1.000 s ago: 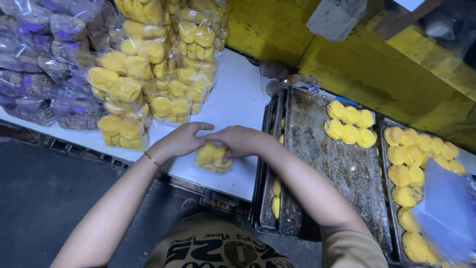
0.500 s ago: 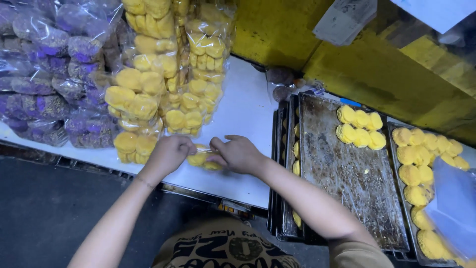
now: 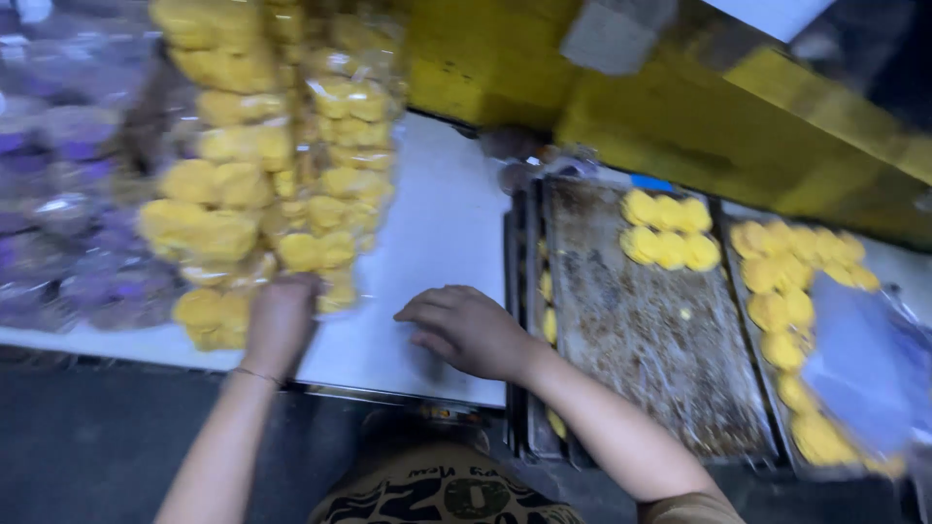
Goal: Packing yellow cookies from metal trays into plastic bags.
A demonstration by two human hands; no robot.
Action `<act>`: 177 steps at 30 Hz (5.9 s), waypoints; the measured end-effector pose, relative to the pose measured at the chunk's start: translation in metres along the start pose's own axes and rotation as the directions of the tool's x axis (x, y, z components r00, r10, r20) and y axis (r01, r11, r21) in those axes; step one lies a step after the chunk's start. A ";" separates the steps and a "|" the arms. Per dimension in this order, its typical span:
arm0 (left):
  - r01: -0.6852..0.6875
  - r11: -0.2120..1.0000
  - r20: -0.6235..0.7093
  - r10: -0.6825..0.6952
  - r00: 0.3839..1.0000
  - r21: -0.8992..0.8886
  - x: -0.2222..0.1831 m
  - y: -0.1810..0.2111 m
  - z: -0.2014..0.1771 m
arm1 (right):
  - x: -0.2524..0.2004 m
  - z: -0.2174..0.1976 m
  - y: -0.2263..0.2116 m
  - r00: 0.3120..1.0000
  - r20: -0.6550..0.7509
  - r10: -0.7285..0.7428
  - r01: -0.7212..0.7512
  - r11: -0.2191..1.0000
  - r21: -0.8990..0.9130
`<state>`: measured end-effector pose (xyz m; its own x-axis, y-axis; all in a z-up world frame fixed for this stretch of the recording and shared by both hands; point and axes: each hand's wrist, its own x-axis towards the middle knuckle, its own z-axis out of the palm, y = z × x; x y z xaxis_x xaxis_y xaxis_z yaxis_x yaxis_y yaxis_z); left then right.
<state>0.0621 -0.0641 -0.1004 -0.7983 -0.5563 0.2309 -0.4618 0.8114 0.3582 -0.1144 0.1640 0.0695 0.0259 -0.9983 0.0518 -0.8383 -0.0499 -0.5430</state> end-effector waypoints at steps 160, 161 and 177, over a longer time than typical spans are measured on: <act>0.112 0.629 0.465 0.432 0.773 -0.769 0.090 0.384 -0.047 | -0.178 -0.131 0.107 0.880 0.237 0.413 -0.350 0.898 -0.265; -0.001 0.606 0.355 0.467 0.810 -0.795 0.081 0.398 -0.064 | -0.188 -0.112 0.122 0.871 0.195 0.451 -0.366 0.861 -0.354; -0.313 0.928 0.288 0.361 0.887 -0.200 0.092 0.400 -0.049 | -0.177 -0.087 0.145 0.989 0.147 -0.020 0.116 0.719 -0.685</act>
<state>-0.1769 0.2002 0.1085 -0.9861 -0.1486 0.0736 -0.1014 0.8915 0.4416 -0.2878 0.3364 0.0549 0.1224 -0.9906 -0.0609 -0.9730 -0.1318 0.1896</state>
